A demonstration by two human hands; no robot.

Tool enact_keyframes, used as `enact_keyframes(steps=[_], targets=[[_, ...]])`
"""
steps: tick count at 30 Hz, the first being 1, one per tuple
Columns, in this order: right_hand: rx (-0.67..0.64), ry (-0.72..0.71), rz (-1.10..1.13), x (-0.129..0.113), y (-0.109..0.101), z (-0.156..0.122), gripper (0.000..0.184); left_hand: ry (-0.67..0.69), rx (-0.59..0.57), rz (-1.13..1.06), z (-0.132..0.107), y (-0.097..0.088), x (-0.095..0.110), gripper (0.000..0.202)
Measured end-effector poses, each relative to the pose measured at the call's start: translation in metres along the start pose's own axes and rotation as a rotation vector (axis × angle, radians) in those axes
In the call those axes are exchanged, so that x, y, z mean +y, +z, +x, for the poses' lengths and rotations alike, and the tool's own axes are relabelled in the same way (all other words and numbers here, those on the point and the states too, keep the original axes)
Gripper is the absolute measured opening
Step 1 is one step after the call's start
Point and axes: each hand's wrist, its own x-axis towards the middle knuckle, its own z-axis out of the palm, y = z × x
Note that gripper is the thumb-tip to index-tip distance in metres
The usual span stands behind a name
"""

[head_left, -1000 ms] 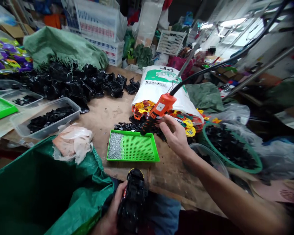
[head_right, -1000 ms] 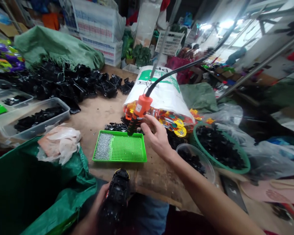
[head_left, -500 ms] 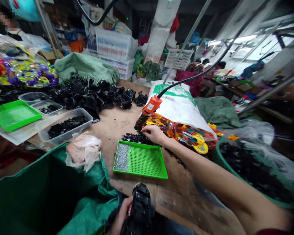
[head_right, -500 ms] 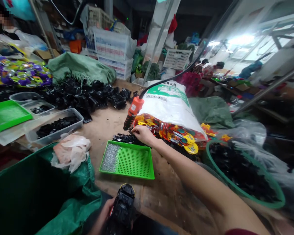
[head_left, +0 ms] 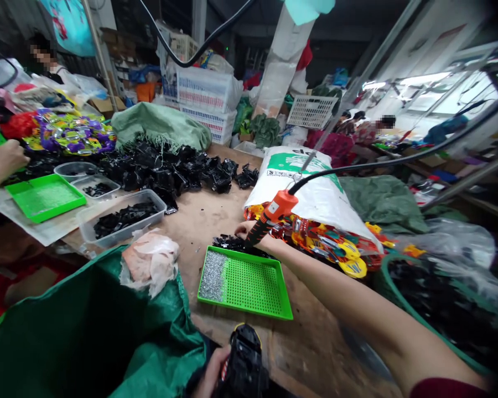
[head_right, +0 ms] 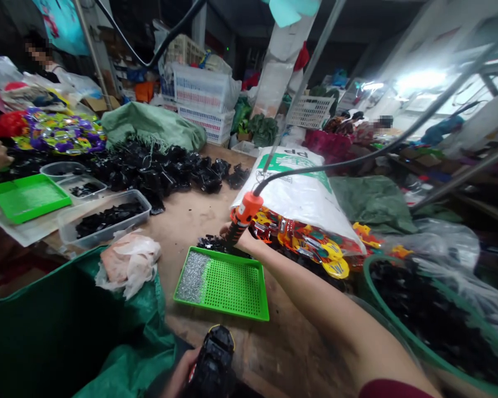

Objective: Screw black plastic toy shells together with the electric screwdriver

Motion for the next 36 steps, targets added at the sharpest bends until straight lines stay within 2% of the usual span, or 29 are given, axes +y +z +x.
enact_keyframes(steps=[4,8,12,16,19,22,25,29,36], targets=[[0.105,0.01,0.096,-0.004,-0.006,-0.007,0.02,0.01,-0.003,-0.019,-0.006,0.004,-0.004,0.042],[0.224,0.066,0.18,-0.006,-0.022,-0.033,0.025,0.008,-0.021,-0.049,-0.017,0.006,-0.011,0.047],[0.277,0.144,0.235,-0.001,-0.048,-0.085,0.027,-0.01,0.036,-0.149,-0.032,0.007,-0.021,0.044],[0.267,0.262,0.257,-0.013,-0.058,-0.153,0.023,-0.184,0.06,-0.284,-0.039,0.009,-0.029,0.049],[0.177,0.27,0.3,-0.047,-0.044,-0.197,0.02,-0.249,0.061,-0.373,-0.034,0.005,-0.036,0.041],[0.1,0.072,0.315,-0.089,-0.015,-0.226,0.012,-0.263,0.06,-0.433,-0.029,-0.001,-0.045,0.038],[0.035,-0.028,0.337,-0.117,0.017,-0.235,0.016,-0.23,0.05,-0.462,-0.027,-0.004,-0.051,0.034],[-0.038,-0.081,0.288,-0.124,0.039,-0.232,0.019,-0.235,0.04,-0.467,-0.027,-0.002,-0.051,0.035],[-0.189,-0.028,0.093,-0.127,0.039,-0.226,0.02,-0.236,0.013,-0.488,-0.024,-0.002,-0.054,0.038]])
